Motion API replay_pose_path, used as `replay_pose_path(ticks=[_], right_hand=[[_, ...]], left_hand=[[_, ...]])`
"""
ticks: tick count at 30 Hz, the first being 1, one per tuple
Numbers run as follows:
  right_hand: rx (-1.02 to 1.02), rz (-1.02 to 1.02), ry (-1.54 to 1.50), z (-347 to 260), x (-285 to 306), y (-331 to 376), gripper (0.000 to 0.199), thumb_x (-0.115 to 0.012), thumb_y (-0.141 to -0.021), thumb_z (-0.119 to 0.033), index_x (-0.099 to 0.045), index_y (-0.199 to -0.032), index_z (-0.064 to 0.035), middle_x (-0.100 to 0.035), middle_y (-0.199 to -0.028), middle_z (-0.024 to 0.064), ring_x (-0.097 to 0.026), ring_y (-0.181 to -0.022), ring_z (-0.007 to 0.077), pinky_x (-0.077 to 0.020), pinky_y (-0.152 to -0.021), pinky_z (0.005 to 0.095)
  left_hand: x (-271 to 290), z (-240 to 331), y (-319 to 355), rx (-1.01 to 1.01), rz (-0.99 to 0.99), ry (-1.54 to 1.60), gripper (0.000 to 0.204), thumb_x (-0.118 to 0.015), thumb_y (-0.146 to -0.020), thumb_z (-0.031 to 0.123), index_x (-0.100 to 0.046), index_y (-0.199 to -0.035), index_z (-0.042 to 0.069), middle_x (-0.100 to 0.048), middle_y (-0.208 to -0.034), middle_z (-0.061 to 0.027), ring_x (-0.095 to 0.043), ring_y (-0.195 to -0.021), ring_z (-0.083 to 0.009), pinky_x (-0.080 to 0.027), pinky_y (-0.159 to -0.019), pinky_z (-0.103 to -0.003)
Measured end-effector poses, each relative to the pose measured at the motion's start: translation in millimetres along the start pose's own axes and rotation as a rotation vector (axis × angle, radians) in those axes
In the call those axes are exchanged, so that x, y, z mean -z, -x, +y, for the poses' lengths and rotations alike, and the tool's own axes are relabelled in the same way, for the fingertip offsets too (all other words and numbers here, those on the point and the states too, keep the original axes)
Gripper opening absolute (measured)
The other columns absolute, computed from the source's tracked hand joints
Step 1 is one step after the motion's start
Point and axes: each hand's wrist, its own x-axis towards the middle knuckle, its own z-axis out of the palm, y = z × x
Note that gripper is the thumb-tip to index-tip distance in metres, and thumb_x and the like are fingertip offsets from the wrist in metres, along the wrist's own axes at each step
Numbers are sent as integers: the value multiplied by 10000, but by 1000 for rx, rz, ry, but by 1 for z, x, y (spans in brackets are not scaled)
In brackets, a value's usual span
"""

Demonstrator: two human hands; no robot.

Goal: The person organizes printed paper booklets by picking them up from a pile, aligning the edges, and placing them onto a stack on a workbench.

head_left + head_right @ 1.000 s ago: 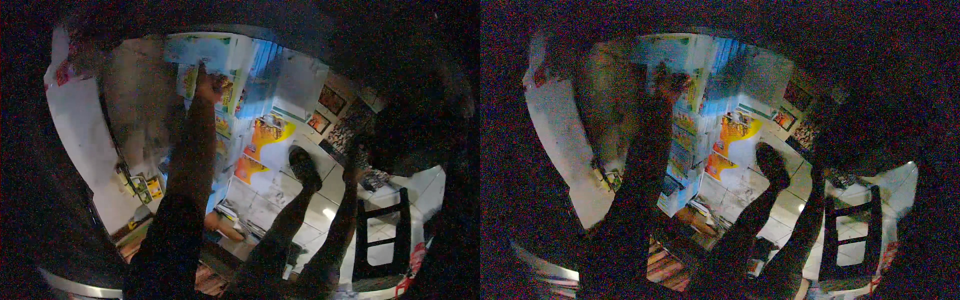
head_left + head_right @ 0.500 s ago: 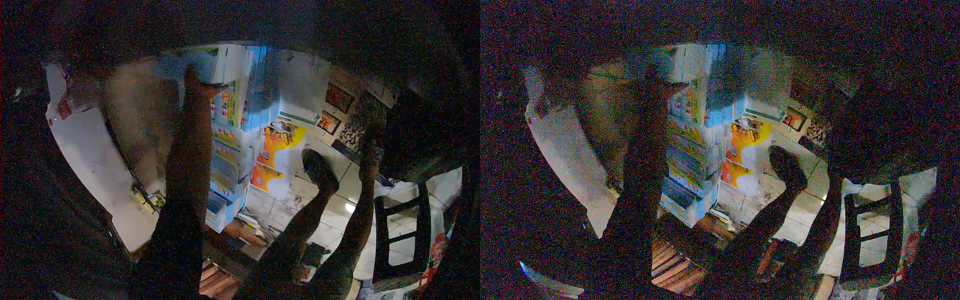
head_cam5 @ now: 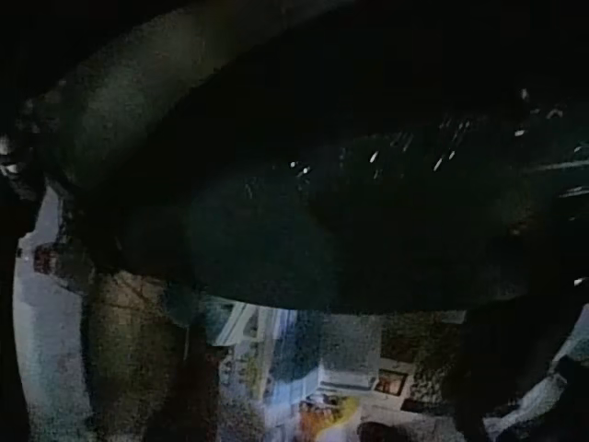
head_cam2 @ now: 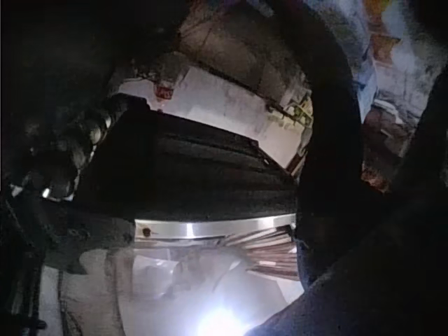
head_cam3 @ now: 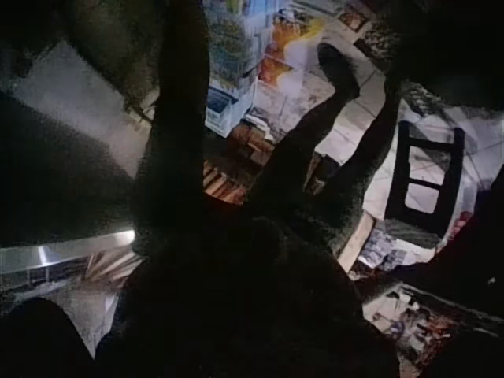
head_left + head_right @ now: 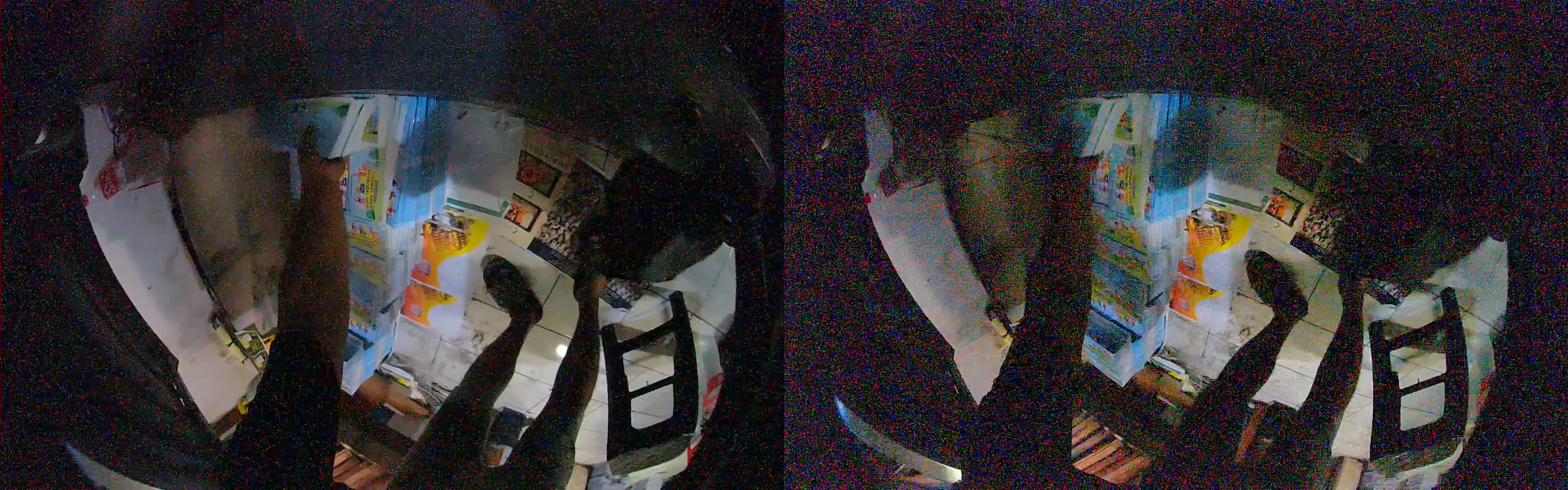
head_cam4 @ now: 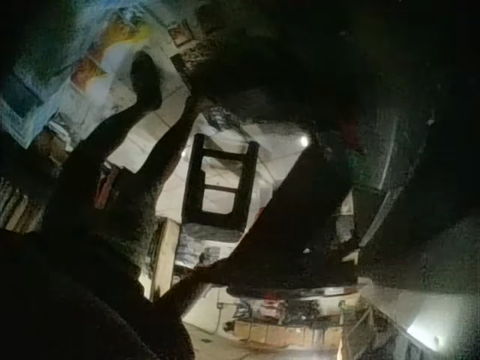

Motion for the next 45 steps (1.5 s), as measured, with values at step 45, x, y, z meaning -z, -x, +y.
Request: replay_pose_path(ticks=[45], right_hand=[[-372,247,-1895,-88,716,249,865,-830,-617,-166,-417,-1359,-4,-559,-1249,123,-543,-1155,288,-431,-1011,424]], left_hand=[[-138,221,892,-1109,-1499,-1265,748,-723,-765,330,-397,-1362,21,-522,-1277,-242,-552,-1112,-422,-449,-940,-518]])
